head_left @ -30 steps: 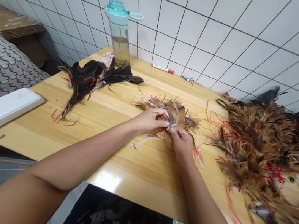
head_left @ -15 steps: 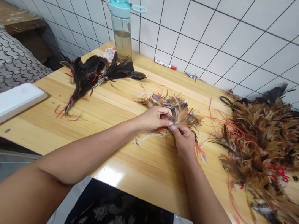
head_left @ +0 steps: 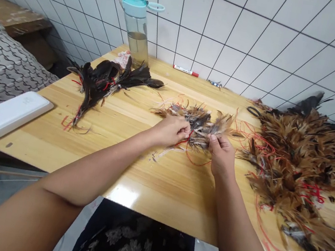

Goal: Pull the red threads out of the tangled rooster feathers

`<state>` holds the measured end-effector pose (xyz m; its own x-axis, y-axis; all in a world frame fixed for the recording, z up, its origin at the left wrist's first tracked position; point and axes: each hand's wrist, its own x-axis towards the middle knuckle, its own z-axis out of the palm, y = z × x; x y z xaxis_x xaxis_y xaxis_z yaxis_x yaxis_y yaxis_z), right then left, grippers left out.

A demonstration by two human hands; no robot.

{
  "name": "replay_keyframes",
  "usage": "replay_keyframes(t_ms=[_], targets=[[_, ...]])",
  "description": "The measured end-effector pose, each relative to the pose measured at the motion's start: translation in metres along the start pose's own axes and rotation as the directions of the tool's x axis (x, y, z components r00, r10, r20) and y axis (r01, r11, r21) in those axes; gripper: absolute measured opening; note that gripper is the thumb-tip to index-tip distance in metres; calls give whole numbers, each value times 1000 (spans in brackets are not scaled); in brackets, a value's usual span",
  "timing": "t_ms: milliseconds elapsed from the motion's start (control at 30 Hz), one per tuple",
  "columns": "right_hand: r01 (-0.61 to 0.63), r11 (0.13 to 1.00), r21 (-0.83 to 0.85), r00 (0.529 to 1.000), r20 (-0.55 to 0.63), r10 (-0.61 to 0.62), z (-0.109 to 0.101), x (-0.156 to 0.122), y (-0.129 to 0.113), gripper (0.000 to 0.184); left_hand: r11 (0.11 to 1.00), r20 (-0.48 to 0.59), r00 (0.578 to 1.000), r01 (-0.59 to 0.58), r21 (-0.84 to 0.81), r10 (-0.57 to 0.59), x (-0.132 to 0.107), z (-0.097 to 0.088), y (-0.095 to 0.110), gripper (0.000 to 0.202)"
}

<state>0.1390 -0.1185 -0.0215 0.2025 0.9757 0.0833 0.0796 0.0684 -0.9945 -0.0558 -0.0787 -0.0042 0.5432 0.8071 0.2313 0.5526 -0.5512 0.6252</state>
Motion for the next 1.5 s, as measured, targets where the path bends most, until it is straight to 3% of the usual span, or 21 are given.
replay_keyframes(t_ms=[100,300,533,600,700,800,900,1033,1133,1333,1500], targets=[[-3,1000,-7,1000,-16,2,-2,2,-2,33,998,8,999,-47,32,47,-1,7,-1,10],[12,1000,-25,999,-42,-13,-2,2,0,35,970,-76,985,-136,201,153,-3,28,1,18],[13,999,-30,999,36,-12,9,-6,3,27,929,-4,992,-117,351,126,3,41,11,29],[14,1000,-19,999,33,-13,10,-7,4,25,949,-47,993,-87,304,106,3,40,9,29],[26,1000,-17,1000,-13,-27,8,-6,6,26,989,-201,979,-15,147,45,1,32,2,21],[26,999,-35,998,-53,-28,4,-4,8,27,991,-306,944,104,-87,-126,1,22,-1,12],[25,997,-67,998,-52,-28,3,-2,9,27,878,-241,913,202,-434,-329,4,16,3,12],[49,991,-125,998,-33,-53,6,-3,14,25,645,-80,928,189,-741,-364,4,18,13,20],[57,989,-137,998,5,-57,12,-5,18,24,588,-27,939,192,-786,-343,2,24,17,22],[100,961,-258,995,32,-95,17,-8,22,22,710,31,957,237,-663,-290,1,33,10,20],[147,924,-352,989,39,-143,15,-8,19,20,745,53,959,252,-617,-280,0,32,9,18]])
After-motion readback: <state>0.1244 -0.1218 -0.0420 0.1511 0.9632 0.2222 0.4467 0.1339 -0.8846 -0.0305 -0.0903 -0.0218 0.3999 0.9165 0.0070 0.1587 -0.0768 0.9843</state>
